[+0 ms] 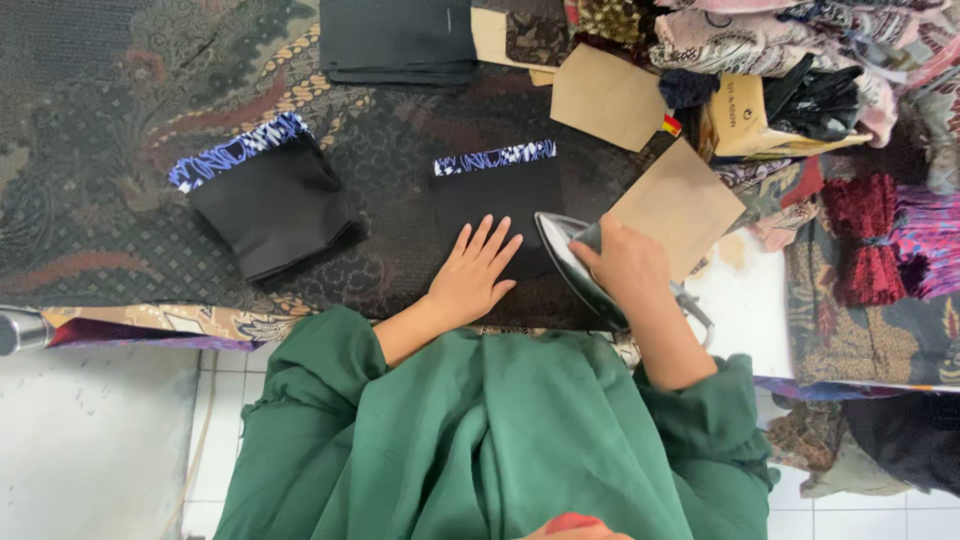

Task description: The person irons a folded black fabric piece on a table using an iron and a brown paper sheet. They repeatedly place the paper over the fabric, press with the iron, and fold the fabric, stacking the finished pieces on the left side of the table.

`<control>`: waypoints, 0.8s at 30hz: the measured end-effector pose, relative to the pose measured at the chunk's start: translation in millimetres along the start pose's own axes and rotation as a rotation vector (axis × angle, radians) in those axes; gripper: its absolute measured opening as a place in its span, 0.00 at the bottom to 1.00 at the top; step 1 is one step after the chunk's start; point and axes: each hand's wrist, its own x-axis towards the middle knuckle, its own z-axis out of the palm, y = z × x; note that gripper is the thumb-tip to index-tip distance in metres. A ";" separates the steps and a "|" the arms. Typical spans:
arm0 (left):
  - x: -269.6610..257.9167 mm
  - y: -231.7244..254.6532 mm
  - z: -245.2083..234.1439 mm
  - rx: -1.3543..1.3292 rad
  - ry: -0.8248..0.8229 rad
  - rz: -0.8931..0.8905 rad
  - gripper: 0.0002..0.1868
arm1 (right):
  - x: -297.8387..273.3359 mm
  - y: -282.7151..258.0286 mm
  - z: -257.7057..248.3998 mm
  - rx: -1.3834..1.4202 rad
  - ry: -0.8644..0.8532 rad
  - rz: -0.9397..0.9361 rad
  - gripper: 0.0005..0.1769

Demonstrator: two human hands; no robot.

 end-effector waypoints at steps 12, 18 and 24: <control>23.3 -13.3 -1.8 -0.105 0.025 -0.079 0.27 | -79.0 102.7 -36.9 0.391 -0.217 0.447 0.24; 105.9 -82.6 -4.1 -0.056 0.431 -0.216 0.20 | -114.4 237.5 21.5 0.792 0.960 0.361 0.21; 154.9 -96.1 -50.6 -0.115 0.065 -0.366 0.13 | -132.8 275.7 80.6 1.237 1.428 0.461 0.28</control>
